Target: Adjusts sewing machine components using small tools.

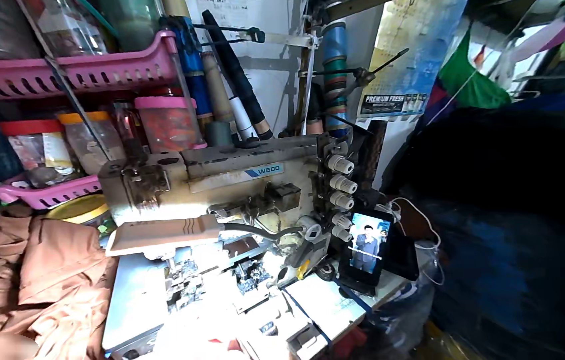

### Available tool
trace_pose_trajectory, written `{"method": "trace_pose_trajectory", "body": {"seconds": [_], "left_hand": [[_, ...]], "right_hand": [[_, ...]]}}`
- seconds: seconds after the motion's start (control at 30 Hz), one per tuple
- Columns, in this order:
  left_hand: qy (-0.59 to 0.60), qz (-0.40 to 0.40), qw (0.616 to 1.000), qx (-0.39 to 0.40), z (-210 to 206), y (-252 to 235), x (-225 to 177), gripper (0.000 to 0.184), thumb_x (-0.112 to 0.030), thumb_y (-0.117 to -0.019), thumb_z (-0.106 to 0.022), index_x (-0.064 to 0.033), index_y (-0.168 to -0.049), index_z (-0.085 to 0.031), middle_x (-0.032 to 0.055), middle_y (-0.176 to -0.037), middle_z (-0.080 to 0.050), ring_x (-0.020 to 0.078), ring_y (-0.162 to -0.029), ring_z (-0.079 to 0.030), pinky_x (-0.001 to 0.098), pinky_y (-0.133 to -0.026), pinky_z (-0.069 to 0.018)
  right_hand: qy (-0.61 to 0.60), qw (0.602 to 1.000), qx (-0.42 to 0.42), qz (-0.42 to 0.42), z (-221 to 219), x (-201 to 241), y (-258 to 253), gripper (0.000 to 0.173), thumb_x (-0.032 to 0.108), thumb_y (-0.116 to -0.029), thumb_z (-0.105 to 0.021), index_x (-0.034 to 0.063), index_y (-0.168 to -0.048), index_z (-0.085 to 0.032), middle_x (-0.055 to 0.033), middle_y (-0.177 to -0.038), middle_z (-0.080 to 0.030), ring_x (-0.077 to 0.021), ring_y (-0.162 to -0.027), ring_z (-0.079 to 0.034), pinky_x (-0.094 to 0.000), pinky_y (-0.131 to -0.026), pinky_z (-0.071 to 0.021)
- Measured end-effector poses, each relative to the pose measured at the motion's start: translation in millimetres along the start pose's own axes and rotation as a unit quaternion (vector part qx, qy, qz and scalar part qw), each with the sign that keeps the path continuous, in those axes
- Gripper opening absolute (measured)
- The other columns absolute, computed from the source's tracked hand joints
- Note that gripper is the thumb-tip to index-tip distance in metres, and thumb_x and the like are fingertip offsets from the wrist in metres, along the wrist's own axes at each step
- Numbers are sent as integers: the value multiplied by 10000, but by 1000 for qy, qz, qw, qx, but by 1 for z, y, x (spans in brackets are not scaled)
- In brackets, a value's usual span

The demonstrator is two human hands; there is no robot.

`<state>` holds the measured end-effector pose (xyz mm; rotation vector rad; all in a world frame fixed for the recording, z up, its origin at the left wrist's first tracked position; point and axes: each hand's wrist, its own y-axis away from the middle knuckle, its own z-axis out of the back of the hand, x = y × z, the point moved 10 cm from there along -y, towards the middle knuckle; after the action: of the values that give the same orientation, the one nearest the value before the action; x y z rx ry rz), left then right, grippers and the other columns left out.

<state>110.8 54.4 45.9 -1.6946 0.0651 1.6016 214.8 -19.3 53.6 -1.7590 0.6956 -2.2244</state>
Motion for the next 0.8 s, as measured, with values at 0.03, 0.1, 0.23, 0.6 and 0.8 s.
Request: {"method": "trace_pose_trajectory", "body": {"seconds": [0.03,0.1,0.23,0.6,0.8], "left_hand": [[-7,1,1000,-20,6,2,3,277,-134,-960,-694,42,-1168,-644,-3,-1127,-692,37,-1069,-642,259,-966,-540],[-71,13,996,-44,14,6,5,326,-147,-946,-705,95,-1148,-621,63,-1129,-663,34,-1090,-613,237,-985,-509],[-197,-25,980,-26,16,4,3,287,-168,-982,-667,108,-1062,-665,188,-1062,-658,78,-1039,-607,209,-968,-472],[-235,-37,971,27,13,0,9,262,-154,-1034,-594,70,-1033,-729,223,-978,-719,151,-924,-679,244,-881,-518],[-239,-59,968,38,20,2,13,246,-112,-1032,-579,109,-1027,-688,213,-1015,-691,122,-1008,-646,251,-948,-510]], "right_hand": [[39,999,-21,3,3,1,-3,246,32,-1025,-511,-149,-1137,-635,-127,-867,-671,-60,-739,-615,-206,-725,-529],[104,994,-45,-1,6,1,-7,237,19,-974,-577,-144,-1117,-675,-180,-940,-717,-116,-850,-673,-243,-830,-540],[140,988,-61,-3,7,-5,-12,185,48,-944,-631,-103,-1012,-713,-159,-876,-709,-123,-806,-663,-244,-778,-536],[-3,981,-34,-192,9,-52,-11,126,134,-980,-583,24,-938,-629,40,-704,-532,4,-575,-472,-164,-550,-417],[47,988,-12,-146,0,-49,-13,221,86,-992,-560,-86,-1082,-665,-90,-808,-615,-77,-679,-527,-228,-647,-456]]}}
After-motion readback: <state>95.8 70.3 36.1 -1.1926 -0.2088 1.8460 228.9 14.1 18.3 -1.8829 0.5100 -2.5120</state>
